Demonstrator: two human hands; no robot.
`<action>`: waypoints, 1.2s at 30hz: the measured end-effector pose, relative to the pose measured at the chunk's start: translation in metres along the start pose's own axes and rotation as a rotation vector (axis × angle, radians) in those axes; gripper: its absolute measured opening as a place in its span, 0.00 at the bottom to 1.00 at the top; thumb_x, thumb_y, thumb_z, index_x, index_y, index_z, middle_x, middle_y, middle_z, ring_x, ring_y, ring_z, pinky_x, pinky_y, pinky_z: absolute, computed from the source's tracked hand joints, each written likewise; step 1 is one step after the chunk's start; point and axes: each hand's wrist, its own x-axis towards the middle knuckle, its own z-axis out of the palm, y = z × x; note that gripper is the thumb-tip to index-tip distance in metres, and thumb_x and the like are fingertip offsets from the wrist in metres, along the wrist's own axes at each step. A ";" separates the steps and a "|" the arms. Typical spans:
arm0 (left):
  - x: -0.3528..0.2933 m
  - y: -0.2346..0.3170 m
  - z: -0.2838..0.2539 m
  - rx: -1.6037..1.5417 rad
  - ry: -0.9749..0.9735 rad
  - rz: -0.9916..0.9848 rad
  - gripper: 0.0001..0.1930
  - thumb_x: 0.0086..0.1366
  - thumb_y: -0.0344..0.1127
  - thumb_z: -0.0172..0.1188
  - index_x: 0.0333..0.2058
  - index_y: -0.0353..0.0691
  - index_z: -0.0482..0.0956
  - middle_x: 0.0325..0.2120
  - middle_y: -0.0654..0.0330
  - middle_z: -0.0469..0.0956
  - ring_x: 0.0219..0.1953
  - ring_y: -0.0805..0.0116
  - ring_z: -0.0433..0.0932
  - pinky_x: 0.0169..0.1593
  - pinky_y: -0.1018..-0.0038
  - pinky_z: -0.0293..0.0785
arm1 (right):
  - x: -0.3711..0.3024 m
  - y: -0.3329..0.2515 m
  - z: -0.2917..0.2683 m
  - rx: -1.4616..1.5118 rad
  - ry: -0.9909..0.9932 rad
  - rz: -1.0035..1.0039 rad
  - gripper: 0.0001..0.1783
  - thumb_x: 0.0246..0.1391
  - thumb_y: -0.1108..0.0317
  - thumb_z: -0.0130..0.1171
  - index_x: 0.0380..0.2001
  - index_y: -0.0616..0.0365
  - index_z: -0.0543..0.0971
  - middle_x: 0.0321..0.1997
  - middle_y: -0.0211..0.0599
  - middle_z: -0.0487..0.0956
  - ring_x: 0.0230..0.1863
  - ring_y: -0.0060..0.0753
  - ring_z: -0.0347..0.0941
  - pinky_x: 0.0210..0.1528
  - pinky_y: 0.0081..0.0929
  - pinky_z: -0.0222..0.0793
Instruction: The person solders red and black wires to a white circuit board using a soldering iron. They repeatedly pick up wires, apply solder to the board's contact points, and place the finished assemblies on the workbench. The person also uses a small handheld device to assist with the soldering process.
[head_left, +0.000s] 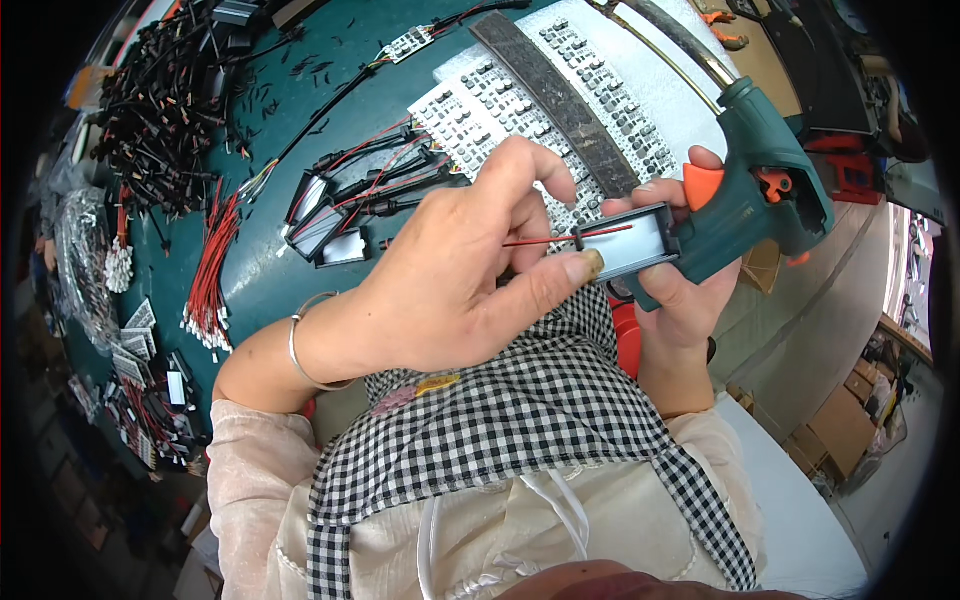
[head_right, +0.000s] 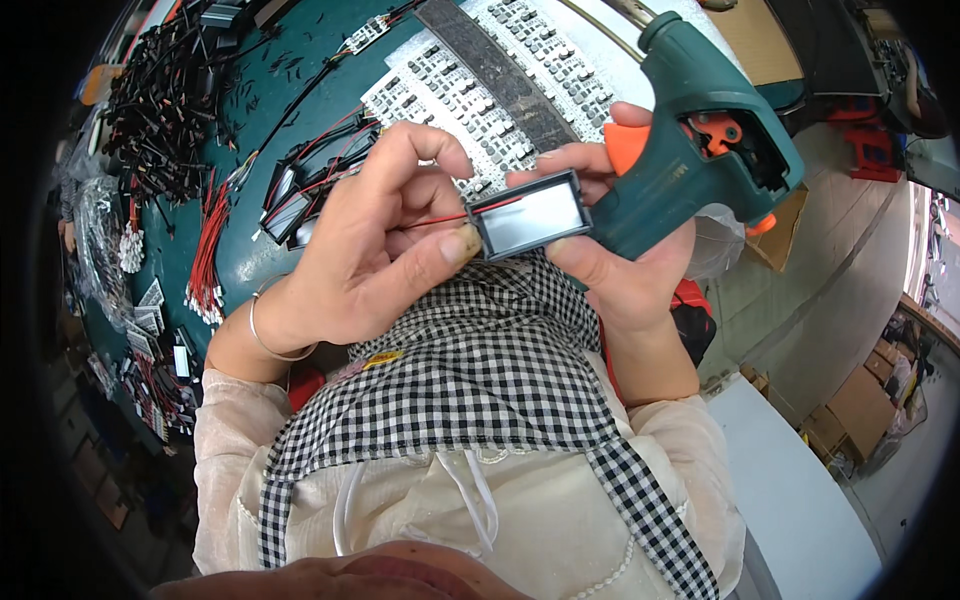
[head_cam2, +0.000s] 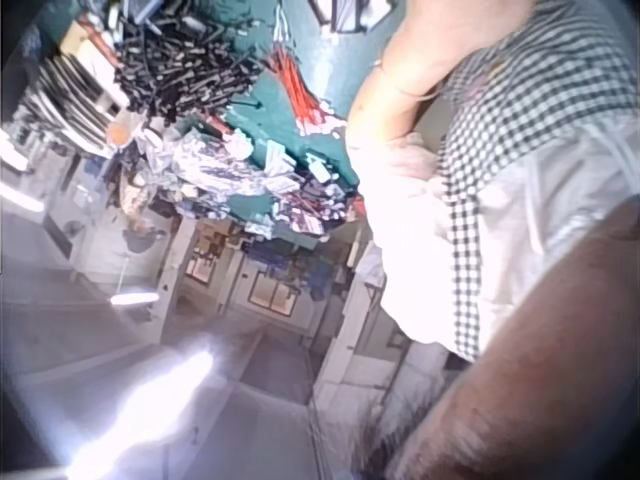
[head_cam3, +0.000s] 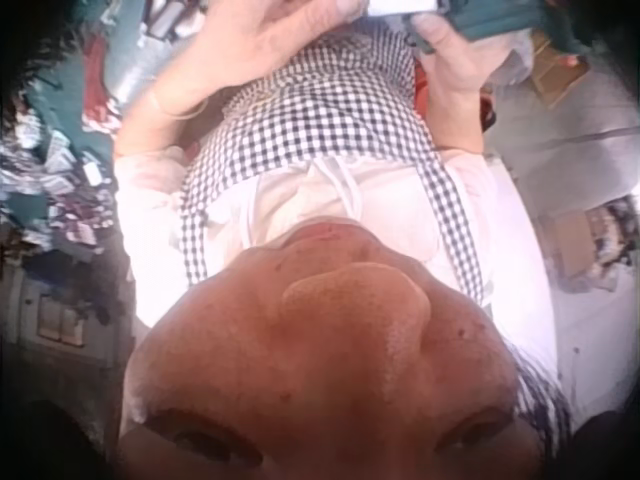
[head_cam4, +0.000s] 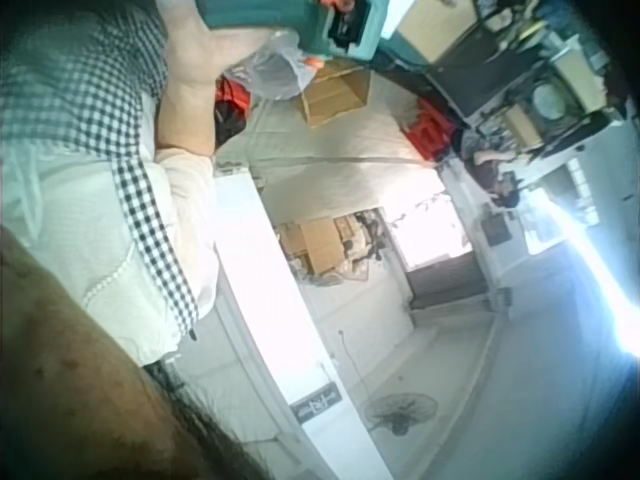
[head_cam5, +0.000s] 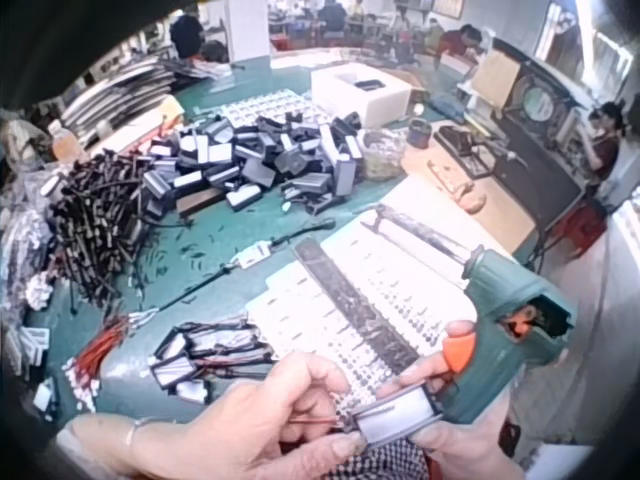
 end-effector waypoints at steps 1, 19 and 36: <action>0.001 0.000 0.001 0.035 -0.018 0.038 0.17 0.62 0.29 0.57 0.47 0.33 0.63 0.30 0.62 0.70 0.18 0.82 0.63 0.23 0.86 0.61 | 0.000 0.001 0.001 0.003 -0.011 0.000 0.48 0.44 0.72 0.70 0.62 0.64 0.51 0.47 0.55 0.74 0.48 0.47 0.77 0.49 0.37 0.76; 0.009 -0.005 0.006 0.442 0.099 0.260 0.11 0.54 0.23 0.64 0.36 0.36 0.74 0.38 0.56 0.73 0.24 0.77 0.70 0.25 0.83 0.67 | -0.012 0.012 0.011 -0.132 -0.049 0.017 0.49 0.40 0.72 0.73 0.61 0.68 0.53 0.44 0.50 0.76 0.46 0.37 0.76 0.48 0.28 0.75; 0.007 0.004 0.004 0.778 0.102 0.396 0.09 0.47 0.24 0.66 0.28 0.39 0.77 0.42 0.57 0.76 0.33 0.64 0.75 0.39 0.73 0.71 | -0.012 0.013 0.010 -0.154 -0.058 0.003 0.49 0.40 0.75 0.73 0.62 0.68 0.54 0.47 0.49 0.76 0.46 0.32 0.76 0.49 0.26 0.73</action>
